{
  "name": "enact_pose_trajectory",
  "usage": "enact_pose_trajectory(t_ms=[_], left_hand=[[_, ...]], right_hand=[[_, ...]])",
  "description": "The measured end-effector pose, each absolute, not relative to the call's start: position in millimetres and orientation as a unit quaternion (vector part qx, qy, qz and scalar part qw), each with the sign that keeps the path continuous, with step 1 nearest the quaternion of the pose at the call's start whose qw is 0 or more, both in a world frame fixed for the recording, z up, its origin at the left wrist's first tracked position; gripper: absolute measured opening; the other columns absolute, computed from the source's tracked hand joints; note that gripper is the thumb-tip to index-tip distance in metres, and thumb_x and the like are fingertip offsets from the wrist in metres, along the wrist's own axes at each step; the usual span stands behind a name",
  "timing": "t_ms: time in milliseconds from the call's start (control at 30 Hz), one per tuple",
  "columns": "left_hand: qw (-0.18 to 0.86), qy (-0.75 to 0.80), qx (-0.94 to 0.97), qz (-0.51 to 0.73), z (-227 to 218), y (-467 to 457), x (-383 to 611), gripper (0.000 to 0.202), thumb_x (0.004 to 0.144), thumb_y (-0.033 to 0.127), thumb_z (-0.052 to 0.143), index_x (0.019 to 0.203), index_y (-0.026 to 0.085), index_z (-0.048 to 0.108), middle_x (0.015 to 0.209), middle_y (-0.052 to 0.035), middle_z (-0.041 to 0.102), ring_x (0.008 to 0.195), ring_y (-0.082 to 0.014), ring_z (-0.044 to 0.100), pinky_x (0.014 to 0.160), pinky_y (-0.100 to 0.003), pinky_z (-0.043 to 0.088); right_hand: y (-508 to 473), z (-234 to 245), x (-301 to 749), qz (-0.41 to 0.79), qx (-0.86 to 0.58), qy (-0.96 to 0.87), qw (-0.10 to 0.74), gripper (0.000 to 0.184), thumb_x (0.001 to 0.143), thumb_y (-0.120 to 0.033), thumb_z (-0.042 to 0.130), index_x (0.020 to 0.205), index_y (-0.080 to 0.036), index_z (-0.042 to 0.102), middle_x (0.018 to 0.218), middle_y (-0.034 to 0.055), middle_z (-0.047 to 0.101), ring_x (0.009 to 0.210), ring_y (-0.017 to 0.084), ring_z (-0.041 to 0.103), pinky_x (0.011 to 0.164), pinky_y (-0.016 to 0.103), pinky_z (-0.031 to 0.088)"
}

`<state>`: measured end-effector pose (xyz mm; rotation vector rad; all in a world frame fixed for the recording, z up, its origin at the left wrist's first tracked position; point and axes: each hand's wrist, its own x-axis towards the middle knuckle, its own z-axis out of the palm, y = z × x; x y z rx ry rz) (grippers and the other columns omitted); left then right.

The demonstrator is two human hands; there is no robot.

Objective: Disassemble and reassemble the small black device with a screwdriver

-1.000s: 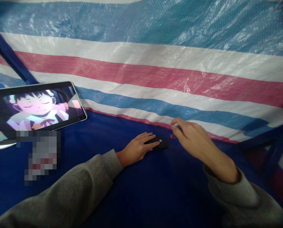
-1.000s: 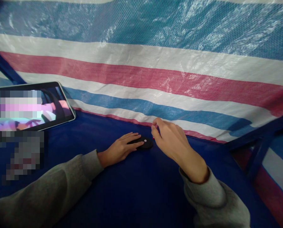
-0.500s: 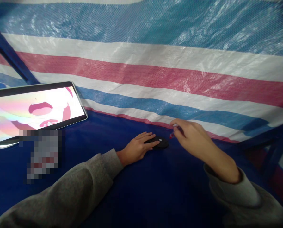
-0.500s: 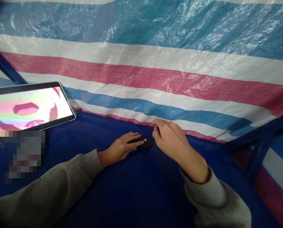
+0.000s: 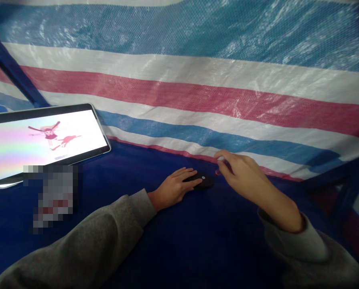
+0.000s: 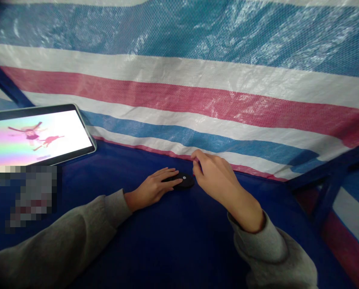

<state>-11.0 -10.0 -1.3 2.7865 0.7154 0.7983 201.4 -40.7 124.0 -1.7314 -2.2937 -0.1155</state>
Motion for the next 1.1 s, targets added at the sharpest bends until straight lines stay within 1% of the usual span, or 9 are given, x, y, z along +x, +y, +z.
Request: enact_pose_trajectory(t_ms=[167, 233, 367, 467, 567, 733, 900, 1000, 1100], left_hand=[[0.075, 0.237, 0.933, 0.261, -1.9, -9.7, -11.4, 0.037, 0.098, 0.025, 0.045, 0.134, 0.025, 0.051, 0.141, -0.0089, 0.05, 0.135, -0.0226, 0.042, 0.113, -0.047, 0.035], [0.078, 0.238, 0.932, 0.263, -2.0, -9.6, -11.4, 0.037, 0.098, 0.025, 0.045, 0.134, 0.025, 0.051, 0.141, -0.0089, 0.05, 0.135, -0.0225, 0.042, 0.113, -0.046, 0.035], [0.078, 0.238, 0.93, 0.269, -2.6, -9.3, -11.3, 0.037, 0.098, 0.025, 0.044, 0.134, 0.026, 0.05, 0.141, -0.0081, 0.05, 0.134, -0.0221, 0.042, 0.112, -0.046, 0.036], [0.074, 0.237, 0.931, 0.267, -3.2, -9.3, -11.5, 0.037, 0.097, 0.025, 0.045, 0.134, 0.026, 0.05, 0.141, -0.0083, 0.05, 0.134, -0.0224, 0.042, 0.112, -0.046, 0.036], [0.074, 0.236, 0.931, 0.268, -3.5, -9.4, -11.8, 0.038, 0.098, 0.025, 0.044, 0.135, 0.026, 0.049, 0.141, -0.0081, 0.05, 0.134, -0.0224, 0.042, 0.112, -0.047, 0.036], [0.084, 0.239, 0.928, 0.275, -2.6, -10.3, -11.6, 0.037, 0.097, 0.026, 0.045, 0.134, 0.027, 0.05, 0.14, -0.0078, 0.05, 0.133, -0.0219, 0.043, 0.111, -0.047, 0.037], [0.074, 0.237, 0.931, 0.268, -0.2, -11.1, -11.9, 0.037, 0.097, 0.024, 0.046, 0.134, 0.025, 0.051, 0.14, -0.0089, 0.05, 0.134, -0.0225, 0.043, 0.111, -0.046, 0.037], [0.078, 0.242, 0.928, 0.272, 0.5, -11.3, -12.2, 0.037, 0.096, 0.023, 0.046, 0.133, 0.025, 0.052, 0.139, -0.0091, 0.051, 0.132, -0.0229, 0.045, 0.11, -0.047, 0.038], [0.083, 0.241, 0.926, 0.279, 0.5, -11.4, -12.4, 0.037, 0.096, 0.023, 0.046, 0.132, 0.026, 0.053, 0.138, -0.0086, 0.052, 0.132, -0.0233, 0.046, 0.109, -0.048, 0.039]], right_hand=[[-40.4, 123.9, 202.0, -0.032, -0.615, -0.777, 0.129, 0.031, 0.095, -0.041, 0.037, 0.101, -0.022, 0.061, 0.075, 0.0034, 0.072, 0.072, 0.023, 0.068, 0.064, 0.031, 0.04], [-40.7, 124.1, 202.6, -0.029, -0.615, -0.777, 0.133, 0.029, 0.095, -0.038, 0.037, 0.1, -0.022, 0.061, 0.078, 0.0038, 0.072, 0.073, 0.023, 0.068, 0.065, 0.031, 0.04], [-41.3, 124.6, 202.2, -0.036, -0.589, -0.795, 0.143, 0.023, 0.09, -0.024, 0.041, 0.103, -0.021, 0.061, 0.082, 0.0044, 0.072, 0.074, 0.021, 0.067, 0.067, 0.03, 0.041], [-41.3, 124.9, 201.4, -0.036, -0.599, -0.79, 0.129, 0.026, 0.094, -0.031, 0.038, 0.102, -0.021, 0.061, 0.074, 0.0035, 0.071, 0.068, 0.021, 0.067, 0.065, 0.03, 0.04], [-41.3, 124.8, 201.7, -0.031, -0.617, -0.776, 0.13, 0.031, 0.095, -0.04, 0.037, 0.099, -0.022, 0.061, 0.074, 0.004, 0.071, 0.071, 0.023, 0.068, 0.065, 0.031, 0.041], [-41.7, 123.9, 201.7, -0.029, -0.591, -0.792, 0.15, 0.022, 0.089, -0.024, 0.043, 0.104, -0.021, 0.059, 0.086, 0.0041, 0.072, 0.076, 0.021, 0.067, 0.069, 0.029, 0.042], [-41.4, 124.3, 201.1, -0.034, -0.612, -0.779, 0.13, 0.029, 0.096, -0.037, 0.035, 0.099, -0.023, 0.06, 0.072, 0.0027, 0.069, 0.069, 0.022, 0.067, 0.064, 0.03, 0.041], [-40.7, 123.5, 201.6, -0.039, -0.603, -0.783, 0.144, 0.024, 0.092, -0.029, 0.04, 0.103, -0.021, 0.06, 0.079, 0.0038, 0.071, 0.073, 0.022, 0.067, 0.067, 0.03, 0.042], [-40.1, 121.7, 201.6, -0.048, -0.588, -0.794, 0.149, 0.026, 0.089, -0.022, 0.042, 0.109, -0.02, 0.059, 0.084, 0.0053, 0.072, 0.074, 0.021, 0.067, 0.068, 0.03, 0.043]])
